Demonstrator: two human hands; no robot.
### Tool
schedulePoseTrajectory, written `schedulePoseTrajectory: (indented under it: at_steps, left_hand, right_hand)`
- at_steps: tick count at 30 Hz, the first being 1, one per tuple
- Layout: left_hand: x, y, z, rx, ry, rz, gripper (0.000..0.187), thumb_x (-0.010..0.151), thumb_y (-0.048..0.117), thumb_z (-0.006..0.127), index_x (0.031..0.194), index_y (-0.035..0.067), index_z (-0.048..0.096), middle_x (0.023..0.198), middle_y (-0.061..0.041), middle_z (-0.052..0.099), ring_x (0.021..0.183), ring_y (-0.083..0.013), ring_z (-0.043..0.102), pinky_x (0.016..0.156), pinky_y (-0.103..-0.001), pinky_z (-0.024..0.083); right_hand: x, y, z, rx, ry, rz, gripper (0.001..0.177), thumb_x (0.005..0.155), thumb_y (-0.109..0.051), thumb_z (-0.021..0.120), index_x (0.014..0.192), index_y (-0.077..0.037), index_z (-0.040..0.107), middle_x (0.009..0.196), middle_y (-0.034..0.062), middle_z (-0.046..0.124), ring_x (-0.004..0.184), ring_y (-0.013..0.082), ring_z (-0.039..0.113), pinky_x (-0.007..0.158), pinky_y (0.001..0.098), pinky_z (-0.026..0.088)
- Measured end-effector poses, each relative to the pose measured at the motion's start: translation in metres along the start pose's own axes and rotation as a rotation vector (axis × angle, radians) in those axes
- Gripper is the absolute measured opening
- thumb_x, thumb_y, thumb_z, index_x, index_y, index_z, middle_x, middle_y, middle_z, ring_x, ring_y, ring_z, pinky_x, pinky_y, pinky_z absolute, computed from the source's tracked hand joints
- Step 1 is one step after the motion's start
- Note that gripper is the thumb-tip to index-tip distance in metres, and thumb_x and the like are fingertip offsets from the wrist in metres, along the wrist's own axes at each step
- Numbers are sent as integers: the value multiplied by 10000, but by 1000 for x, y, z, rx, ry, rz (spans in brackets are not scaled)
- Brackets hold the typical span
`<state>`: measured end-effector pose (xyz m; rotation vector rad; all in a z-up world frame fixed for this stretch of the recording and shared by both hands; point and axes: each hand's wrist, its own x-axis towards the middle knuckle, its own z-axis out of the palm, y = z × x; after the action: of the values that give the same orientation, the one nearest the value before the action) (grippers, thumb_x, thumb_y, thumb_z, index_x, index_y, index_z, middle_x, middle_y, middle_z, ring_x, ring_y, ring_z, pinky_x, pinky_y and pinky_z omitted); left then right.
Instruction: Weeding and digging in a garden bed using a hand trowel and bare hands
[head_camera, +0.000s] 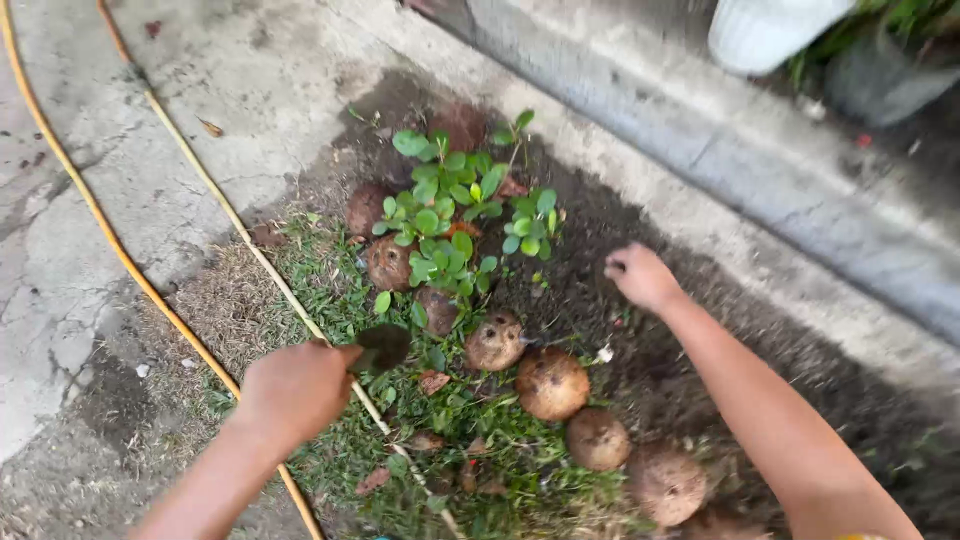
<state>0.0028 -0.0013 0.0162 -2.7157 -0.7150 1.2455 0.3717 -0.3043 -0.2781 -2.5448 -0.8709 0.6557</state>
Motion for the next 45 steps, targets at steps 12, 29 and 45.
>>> schedulePoseTrajectory:
  at_steps: [12, 29, 45]
  left_hand:
    - [-95, -56, -57, -128, 506, -246, 315, 969, 203, 367, 1177, 109, 585, 1031, -107, 702, 844, -387, 781, 657, -538, 632]
    - [354, -182, -31, -571, 672, 303, 471, 866, 110, 679, 1330, 187, 667, 1139, -102, 708, 950, -318, 752, 826, -432, 633]
    - [513, -87, -46, -361, 949, 833, 425, 921, 287, 640, 1324, 155, 611, 1128, -79, 583, 937, -369, 704, 832, -468, 524]
  right_hand:
    - [-127, -248, -31, 171, -336, -348, 404, 823, -366, 814, 1169, -164, 764, 1220, 42, 761, 1061, 195, 732, 940, 338, 544]
    - [192, -278, -22, 357, 734, 340, 196, 952, -144, 588, 1139, -144, 646, 1055, 114, 742, 1027, 351, 700, 925, 497, 548]
    - [233, -183, 68, 828, 570, 818, 319, 738, -404, 907, 985, -243, 785, 932, 9, 754, 901, 181, 738, 831, 365, 591]
